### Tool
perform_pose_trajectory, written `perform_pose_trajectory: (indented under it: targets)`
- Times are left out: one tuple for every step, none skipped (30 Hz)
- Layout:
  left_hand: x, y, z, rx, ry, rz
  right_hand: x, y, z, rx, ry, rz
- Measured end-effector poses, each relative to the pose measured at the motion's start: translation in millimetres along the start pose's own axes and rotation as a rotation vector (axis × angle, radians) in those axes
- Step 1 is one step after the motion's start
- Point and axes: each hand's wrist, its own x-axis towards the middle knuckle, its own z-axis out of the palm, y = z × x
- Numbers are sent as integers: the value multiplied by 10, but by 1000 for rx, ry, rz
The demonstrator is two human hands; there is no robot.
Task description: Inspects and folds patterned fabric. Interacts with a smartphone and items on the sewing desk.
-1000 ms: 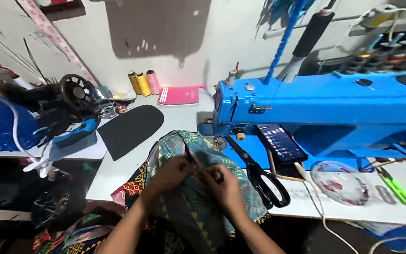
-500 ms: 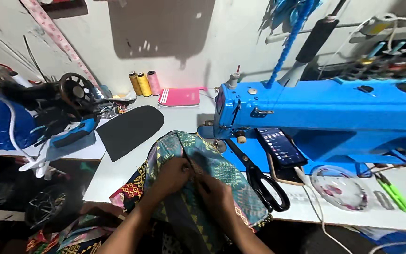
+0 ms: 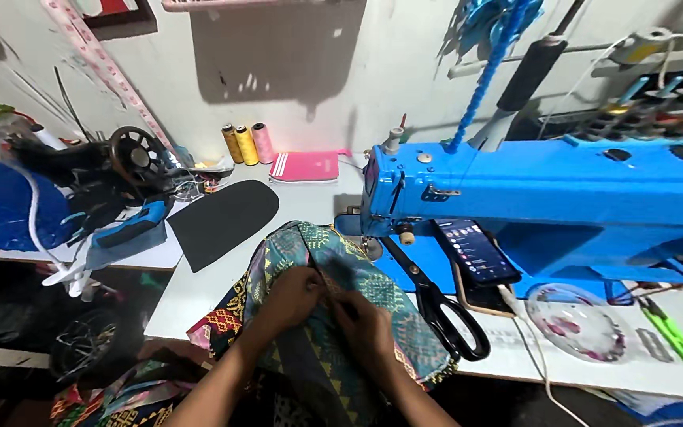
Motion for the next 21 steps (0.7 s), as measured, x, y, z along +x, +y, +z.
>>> perform_pose_trajectory:
  targets:
    - [-5, -7, -2, -4, 4, 10, 0, 0, -10, 9, 9, 22]
    - [-6, -18, -3, -8, 10, 22, -4, 2, -13, 17, 23, 31]
    - [-4, -28, -4, -13, 16, 33, -9, 5, -15, 21, 37, 28]
    - [-4, -30, -7, -17, 18, 38, -11, 6, -17, 21, 46, 22]
    - [-4, -31, -11, -17, 15, 41, -13, 6, -17, 17, 53, 14]
    - [-5, -28, -14, -13, 12, 38, -17, 7, -16, 10, 52, 6]
    - [-3, -25, -13, -7, 10, 35, -24, 9, -14, 4, 45, -5]
    - [1, -20, -9, -2, 11, 32, -34, 11, -11, -5, 27, -15]
    - [6, -16, -5, 1, 12, 30, -44, 15, 2, -20, 13, -34]
    - [10, -10, -2, 7, 11, 25, -53, 29, 36, -42, 19, -72]
    - [10, 4, -2, 19, 7, 14, -60, 50, 81, -68, 41, -122]
    - [9, 20, 0, 30, 5, 3, -64, 65, 121, -98, 63, -166]
    - [7, 33, 5, 42, 3, -9, -68, 71, 145, -118, 73, -191]
    - [6, 40, 9, 45, 1, -18, -69, 67, 148, -126, 72, -195]
    - [4, 40, 5, 42, -4, -20, -64, 54, 134, -123, 64, -184]
    - [5, 36, -9, 36, -14, -16, -58, 40, 113, -102, 56, -168]
    - [9, 23, -27, 30, -29, -1, -55, 31, 97, -79, 53, -157]
    - [20, 1, -46, 26, -49, 19, -62, 34, 84, -55, 45, -150]
    - [36, -28, -65, 22, -69, 43, -76, 46, 74, -38, 34, -147]
    - [55, -57, -85, 15, -88, 65, -90, 58, 65, -28, 28, -148]
    - [73, -78, -108, 3, -111, 84, -99, 60, 48, -17, 23, -142]
